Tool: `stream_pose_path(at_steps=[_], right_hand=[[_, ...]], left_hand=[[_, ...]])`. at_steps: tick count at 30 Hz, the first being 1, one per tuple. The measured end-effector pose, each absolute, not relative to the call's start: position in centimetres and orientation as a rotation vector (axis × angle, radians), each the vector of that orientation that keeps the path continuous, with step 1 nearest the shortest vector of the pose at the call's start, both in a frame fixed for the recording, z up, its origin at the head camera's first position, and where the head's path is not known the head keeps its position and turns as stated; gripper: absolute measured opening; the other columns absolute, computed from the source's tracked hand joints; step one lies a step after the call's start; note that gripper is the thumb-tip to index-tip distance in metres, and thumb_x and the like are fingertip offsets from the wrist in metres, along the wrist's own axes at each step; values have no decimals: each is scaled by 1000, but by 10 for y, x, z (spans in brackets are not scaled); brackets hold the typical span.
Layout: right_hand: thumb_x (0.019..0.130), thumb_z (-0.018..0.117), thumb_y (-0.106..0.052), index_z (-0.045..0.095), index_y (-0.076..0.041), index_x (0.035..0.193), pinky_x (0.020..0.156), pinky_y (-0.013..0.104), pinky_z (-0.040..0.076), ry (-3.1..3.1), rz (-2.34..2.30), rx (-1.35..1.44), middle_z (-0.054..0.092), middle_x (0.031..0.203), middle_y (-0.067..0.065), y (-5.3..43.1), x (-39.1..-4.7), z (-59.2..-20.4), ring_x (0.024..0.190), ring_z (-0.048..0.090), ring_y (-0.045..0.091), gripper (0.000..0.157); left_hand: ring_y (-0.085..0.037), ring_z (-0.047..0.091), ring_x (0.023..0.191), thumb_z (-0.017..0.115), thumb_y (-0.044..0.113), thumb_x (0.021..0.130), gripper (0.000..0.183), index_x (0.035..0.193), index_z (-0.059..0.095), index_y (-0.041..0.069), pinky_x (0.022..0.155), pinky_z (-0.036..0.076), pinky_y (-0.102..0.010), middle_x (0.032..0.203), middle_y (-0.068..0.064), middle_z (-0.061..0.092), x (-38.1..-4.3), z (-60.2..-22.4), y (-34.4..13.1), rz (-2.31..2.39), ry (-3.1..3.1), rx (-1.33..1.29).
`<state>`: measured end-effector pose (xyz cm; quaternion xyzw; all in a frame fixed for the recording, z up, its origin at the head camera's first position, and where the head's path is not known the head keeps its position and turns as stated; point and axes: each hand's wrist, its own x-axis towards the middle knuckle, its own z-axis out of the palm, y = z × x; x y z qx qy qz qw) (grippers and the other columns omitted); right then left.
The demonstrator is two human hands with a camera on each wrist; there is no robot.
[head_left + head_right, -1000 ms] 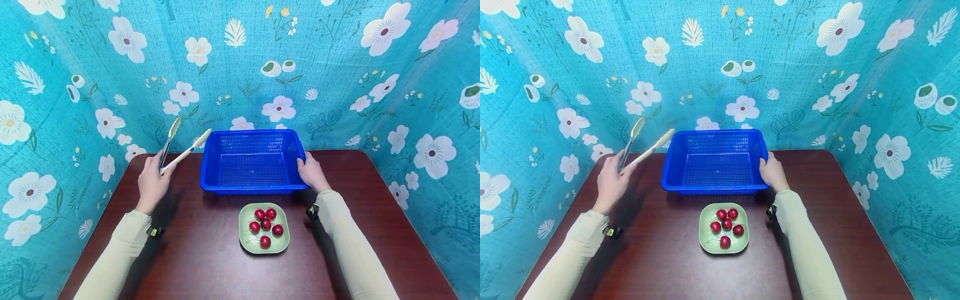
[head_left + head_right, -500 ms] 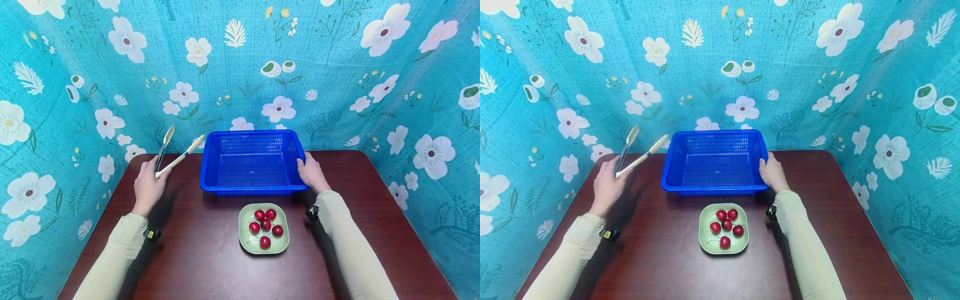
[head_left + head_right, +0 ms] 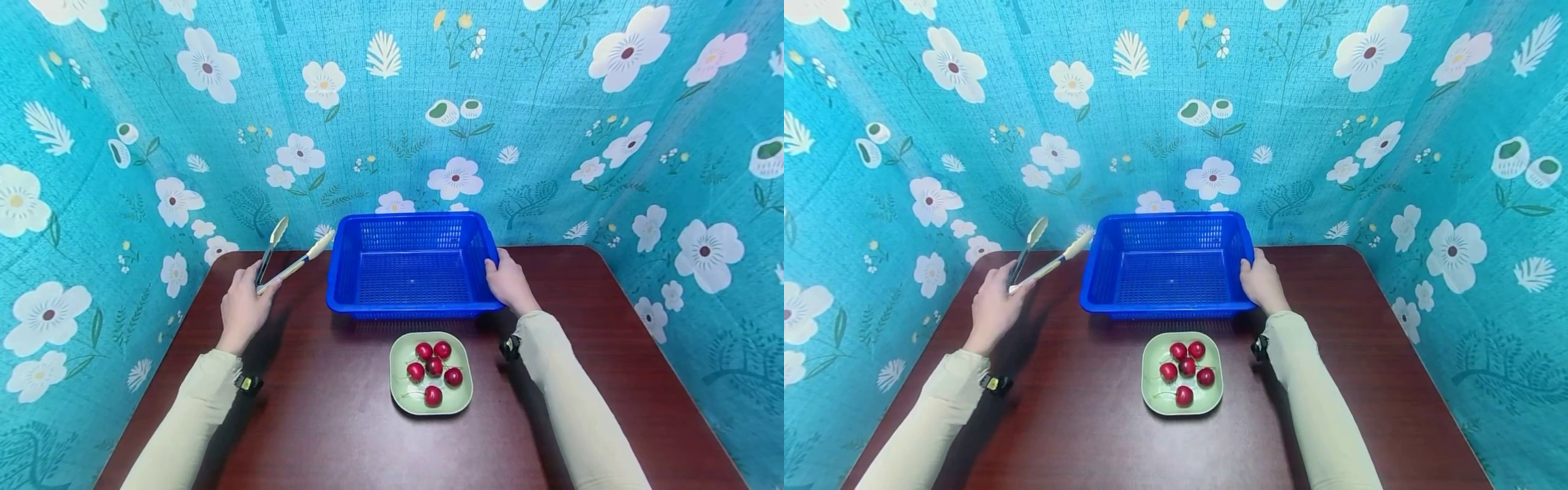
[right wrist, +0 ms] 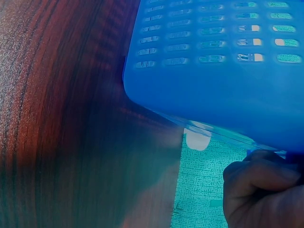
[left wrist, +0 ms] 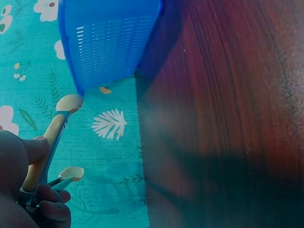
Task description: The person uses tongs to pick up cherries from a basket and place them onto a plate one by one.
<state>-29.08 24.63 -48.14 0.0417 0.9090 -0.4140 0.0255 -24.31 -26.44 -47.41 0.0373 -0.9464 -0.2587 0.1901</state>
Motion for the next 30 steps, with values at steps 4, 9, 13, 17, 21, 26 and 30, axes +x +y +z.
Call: stream_pose_path(at_steps=[4,9,13,17,21,26,30], right_hand=[[113,34,-27,25,2,160,107,65,44,2815,-1274,131,47,151,33,247,-291,-481,130,56,51,56],[113,34,-26,25,2,160,108,66,43,2816,-1270,128,46,152,33,246,-291,-481,132,55,52,56],[113,34,-26,25,3,160,108,66,43,2817,-1267,124,46,152,33,246,-291,-481,132,54,52,56],[113,34,-25,25,3,159,108,65,43,2820,-1269,126,46,152,33,247,-291,-481,132,54,52,55],[112,35,-26,29,3,157,108,65,44,2832,-1268,128,48,149,34,247,-291,-481,131,55,51,54],[112,35,-26,29,4,157,107,65,44,2834,-1262,128,49,148,35,247,-291,-481,130,55,52,54],[112,36,-26,29,3,157,106,65,45,2825,-1270,140,49,149,34,246,-291,-480,129,56,51,54]], left_hand=[[-49,62,99,70,34,100,64,150,49,1,87,49,-66,124,-28,58,-243,-477,-265,-736,-2689,110],[-49,62,101,69,33,100,63,149,49,-1,87,49,-67,124,-29,58,-243,-479,-265,-739,-2699,98],[-49,63,100,69,33,100,62,148,50,-1,86,49,-67,122,-28,58,-244,-480,-265,-738,-2708,90],[-50,63,99,69,33,100,62,148,50,-1,86,49,-66,121,-28,59,-245,-483,-266,-728,-2732,84],[-50,64,99,70,34,99,62,147,51,-1,86,49,-66,122,-28,59,-245,-485,-266,-721,-2755,90],[-50,64,97,70,34,99,62,146,52,-2,85,49,-66,120,-29,59,-244,-486,-266,-716,-2772,88],[-50,64,97,70,35,100,63,146,51,-3,85,50,-66,120,-28,59,-244,-488,-267,-707,-2787,91]])
